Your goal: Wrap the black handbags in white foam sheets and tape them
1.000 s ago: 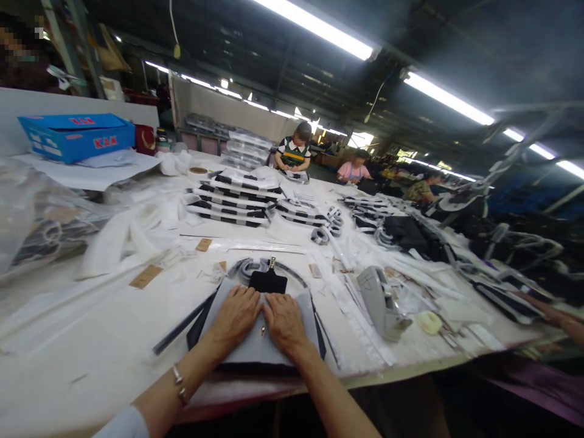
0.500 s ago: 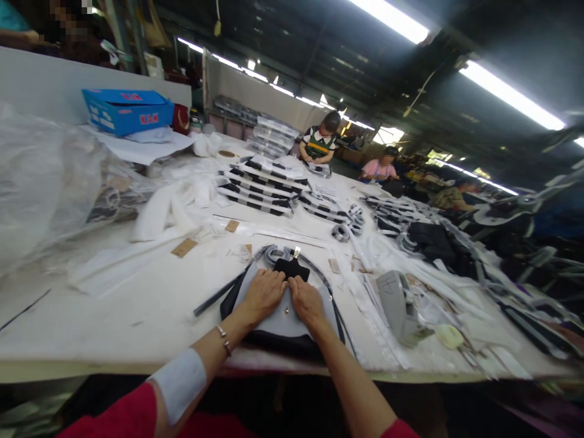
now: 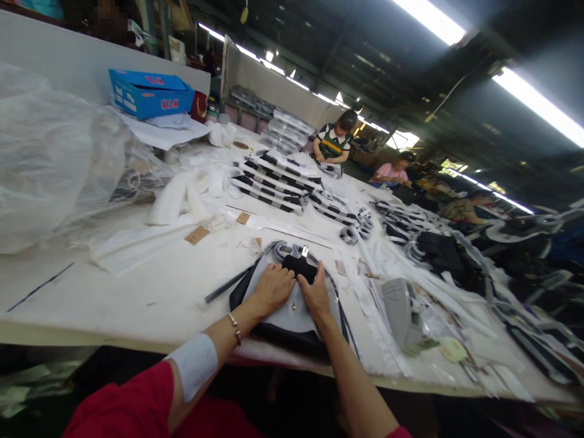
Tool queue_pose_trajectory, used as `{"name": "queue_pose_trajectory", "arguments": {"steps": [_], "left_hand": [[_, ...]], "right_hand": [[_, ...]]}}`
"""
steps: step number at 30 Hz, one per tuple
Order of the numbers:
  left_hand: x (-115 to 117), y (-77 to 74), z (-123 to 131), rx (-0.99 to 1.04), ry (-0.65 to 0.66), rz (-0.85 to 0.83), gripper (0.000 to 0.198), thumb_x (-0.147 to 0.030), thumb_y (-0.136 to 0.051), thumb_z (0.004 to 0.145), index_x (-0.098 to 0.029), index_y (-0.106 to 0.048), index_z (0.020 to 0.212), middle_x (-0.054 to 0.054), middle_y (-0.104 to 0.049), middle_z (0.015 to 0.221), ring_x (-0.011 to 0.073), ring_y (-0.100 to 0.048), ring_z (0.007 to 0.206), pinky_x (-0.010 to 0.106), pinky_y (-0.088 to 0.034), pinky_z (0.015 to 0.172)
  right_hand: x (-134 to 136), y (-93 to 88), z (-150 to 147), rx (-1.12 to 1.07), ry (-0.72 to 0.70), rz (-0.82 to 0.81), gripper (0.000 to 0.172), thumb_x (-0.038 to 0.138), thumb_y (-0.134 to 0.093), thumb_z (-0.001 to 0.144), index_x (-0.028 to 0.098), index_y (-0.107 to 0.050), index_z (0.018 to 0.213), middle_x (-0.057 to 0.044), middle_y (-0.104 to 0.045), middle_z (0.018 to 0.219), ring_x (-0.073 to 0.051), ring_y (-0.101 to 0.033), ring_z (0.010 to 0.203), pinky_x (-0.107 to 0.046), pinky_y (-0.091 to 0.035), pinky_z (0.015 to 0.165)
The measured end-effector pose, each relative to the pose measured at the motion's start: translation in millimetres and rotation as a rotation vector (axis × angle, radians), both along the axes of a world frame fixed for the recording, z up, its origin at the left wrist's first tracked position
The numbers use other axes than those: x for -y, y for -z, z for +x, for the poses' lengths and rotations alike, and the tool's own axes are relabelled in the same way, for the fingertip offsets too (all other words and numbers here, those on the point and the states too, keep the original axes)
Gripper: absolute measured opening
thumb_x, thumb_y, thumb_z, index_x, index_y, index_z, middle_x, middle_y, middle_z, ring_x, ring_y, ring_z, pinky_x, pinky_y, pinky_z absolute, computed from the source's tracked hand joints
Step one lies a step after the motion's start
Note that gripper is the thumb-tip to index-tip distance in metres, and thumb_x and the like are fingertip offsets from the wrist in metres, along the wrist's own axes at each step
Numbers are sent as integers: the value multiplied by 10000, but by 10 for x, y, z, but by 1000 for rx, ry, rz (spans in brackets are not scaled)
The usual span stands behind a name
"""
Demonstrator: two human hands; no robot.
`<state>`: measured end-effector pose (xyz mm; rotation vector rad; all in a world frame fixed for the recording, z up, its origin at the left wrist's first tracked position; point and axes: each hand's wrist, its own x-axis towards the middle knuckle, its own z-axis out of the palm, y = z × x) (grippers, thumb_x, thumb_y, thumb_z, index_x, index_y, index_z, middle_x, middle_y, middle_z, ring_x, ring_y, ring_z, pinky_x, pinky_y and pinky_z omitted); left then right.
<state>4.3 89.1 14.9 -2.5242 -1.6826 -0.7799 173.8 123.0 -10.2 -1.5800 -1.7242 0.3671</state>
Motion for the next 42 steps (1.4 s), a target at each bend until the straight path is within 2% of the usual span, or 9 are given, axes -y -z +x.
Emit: {"name": "queue_pose_trajectory", "arguments": {"steps": [4, 10, 13, 17, 22, 28, 32, 37, 42], "left_hand": [[-10, 16, 3, 41, -5, -6, 245, -253, -443, 974, -157, -653, 891, 118, -677, 869, 284, -585, 927, 448, -398, 867], [-27, 45, -10, 195, -42, -15, 160, -242, -543, 890, -159, -640, 795, 120, -648, 865, 291, -583, 920, 456, -444, 860], [-36, 42, -72, 336, -112, 0, 86, -141, -527, 834, -164, -610, 840, 103, -627, 910, 266, -573, 934, 435, -470, 882], [-52, 43, -155, 535, -202, 32, 342, 6, -395, 752, -152, -567, 1002, 103, -605, 1019, 234, -562, 1014, 426, -478, 943], [-82, 61, -196, 694, -170, 6, 402, 33, -347, 699, -186, -579, 944, 53, -659, 951, 184, -622, 955, 365, -503, 941], [-91, 48, -203, 785, -220, -36, 331, -8, -369, 713, -198, -584, 878, 30, -675, 879, 180, -639, 896, 345, -511, 909], [-61, 9, -198, 786, -204, -58, 317, -20, -384, 701, -205, -595, 849, 22, -680, 860, 185, -637, 888, 342, -498, 916], [-48, -17, -199, 779, -203, -75, 308, -21, -383, 703, -199, -602, 826, 30, -688, 853, 191, -637, 867, 338, -495, 903], [-47, -23, -198, 771, -203, -81, 299, -26, -387, 708, -203, -605, 813, 23, -689, 840, 188, -637, 856, 327, -495, 893]], "right_hand": [[16, -142, 17, -292, -12, -62, 864, 482, -677, 771, 130, -320, 1475, -180, -604, 1250, -269, -633, 1068, -432, -492, 947], [194, -270, -9, -270, -70, 89, 584, 435, -665, 802, 182, -566, 1319, -13, -606, 880, -179, -581, 812, -353, -492, 859], [258, -277, -13, -168, -185, 186, 326, 387, -598, 863, 208, -688, 1120, -18, -601, 833, -181, -560, 795, -348, -485, 820], [385, -363, -23, -87, -294, 297, 159, 263, -570, 876, 212, -712, 926, -73, -638, 932, -214, -585, 929, -397, -482, 885], [566, -497, -42, -22, -538, 246, 258, 107, -478, 855, 231, -686, 945, -73, -683, 987, -210, -615, 989, -393, -502, 910], [620, -543, -24, 142, -673, 142, 396, 16, -461, 773, 242, -725, 962, -65, -676, 1018, -218, -578, 1039, -406, -474, 950], [637, -585, -14, 144, -698, 81, 379, 21, -469, 763, 234, -724, 946, -64, -673, 1015, -225, -566, 1045, -432, -450, 974], [663, -629, -19, 189, -711, 41, 468, -7, -465, 738, 232, -705, 1060, -65, -640, 1059, -224, -535, 1068, -421, -431, 985], [652, -635, -7, 212, -712, 17, 441, -11, -482, 731, 238, -722, 1004, -64, -639, 1041, -226, -547, 1056, -423, -440, 973]]}}
